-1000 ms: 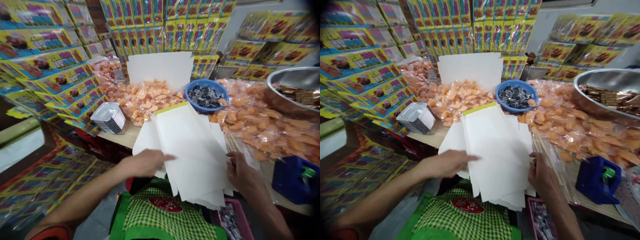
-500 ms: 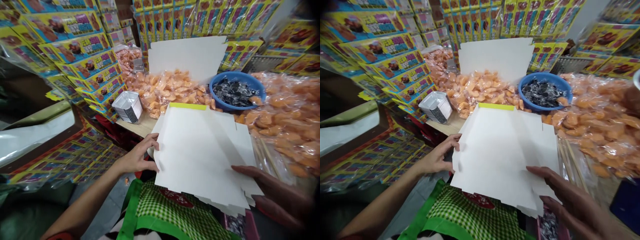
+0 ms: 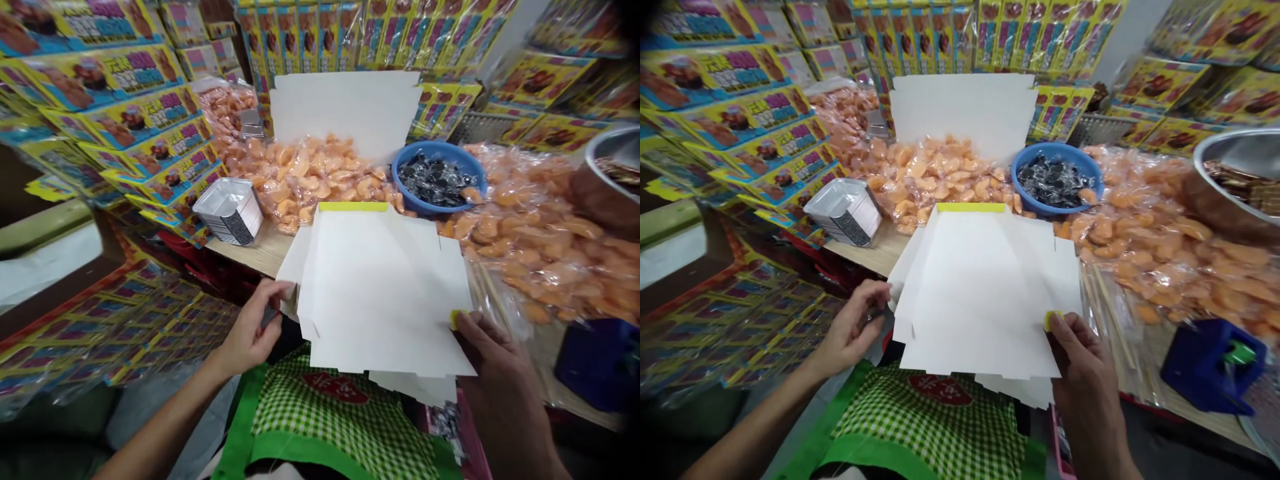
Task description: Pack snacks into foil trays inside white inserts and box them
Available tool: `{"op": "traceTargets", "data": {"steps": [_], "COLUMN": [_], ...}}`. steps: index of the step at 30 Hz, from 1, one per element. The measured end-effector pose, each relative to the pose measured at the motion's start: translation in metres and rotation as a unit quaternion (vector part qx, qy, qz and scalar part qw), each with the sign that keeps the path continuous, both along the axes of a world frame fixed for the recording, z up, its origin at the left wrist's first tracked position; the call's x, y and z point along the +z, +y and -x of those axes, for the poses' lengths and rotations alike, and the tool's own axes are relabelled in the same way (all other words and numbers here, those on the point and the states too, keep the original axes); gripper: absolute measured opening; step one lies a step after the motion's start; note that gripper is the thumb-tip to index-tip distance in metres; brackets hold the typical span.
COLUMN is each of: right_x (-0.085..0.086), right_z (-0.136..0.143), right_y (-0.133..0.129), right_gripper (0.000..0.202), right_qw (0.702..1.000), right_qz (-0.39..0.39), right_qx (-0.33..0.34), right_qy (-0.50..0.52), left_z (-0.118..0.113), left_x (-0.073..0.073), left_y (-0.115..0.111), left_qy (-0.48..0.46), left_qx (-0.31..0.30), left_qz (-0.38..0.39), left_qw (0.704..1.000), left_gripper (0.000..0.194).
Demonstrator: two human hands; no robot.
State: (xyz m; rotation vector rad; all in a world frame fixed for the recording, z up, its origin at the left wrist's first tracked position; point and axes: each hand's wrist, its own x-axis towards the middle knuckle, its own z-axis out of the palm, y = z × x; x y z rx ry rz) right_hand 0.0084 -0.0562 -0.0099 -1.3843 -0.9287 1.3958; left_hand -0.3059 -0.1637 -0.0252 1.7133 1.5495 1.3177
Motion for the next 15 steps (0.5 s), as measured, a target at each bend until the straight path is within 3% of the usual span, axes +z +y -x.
{"op": "traceTargets", "data": {"steps": [2,3,5,8,10,13,15], "right_x": [-0.005,-0.005,-0.001,0.006,0.008,0.004,-0.002], "right_z": [-0.004,-0.005,-0.01,-0.019,-0.023,-0.019,-0.01], "right_y": [-0.004,-0.007,-0.011,-0.006,0.004,0.023,0.03], "right_gripper": [0.04,0.036,0.034,0.053,0.046,0.04,0.039], "right_qw": [1.0,0.999,0.991,0.96,0.933,0.915,0.927], "right_qz": [-0.001,-0.005,-0.019,-0.062,-0.098,-0.137,-0.139], "right_qx": [0.02,0.049,0.13,0.261,0.316,0.338,0.304], "right_qy": [0.004,0.003,-0.013,-0.085,-0.14,-0.174,-0.168], "left_z": [0.002,0.002,0.002,0.007,0.013,0.017,0.013], "left_x": [-0.003,-0.004,-0.006,-0.002,0.003,0.006,0.004], "left_y": [-0.007,-0.009,-0.01,-0.009,-0.009,-0.007,-0.004], "left_qy": [0.095,0.116,0.109,0.019,-0.057,-0.152,-0.167], "left_qx": [-0.091,-0.112,-0.097,-0.08,-0.093,-0.079,-0.045], "left_qz": [-0.006,-0.014,-0.043,-0.01,0.053,0.085,0.078], "left_qw": [0.991,0.987,0.988,0.997,0.993,0.982,0.982], "left_gripper": [0.053,0.051,0.034,0.019,0.025,0.041,0.042]}}
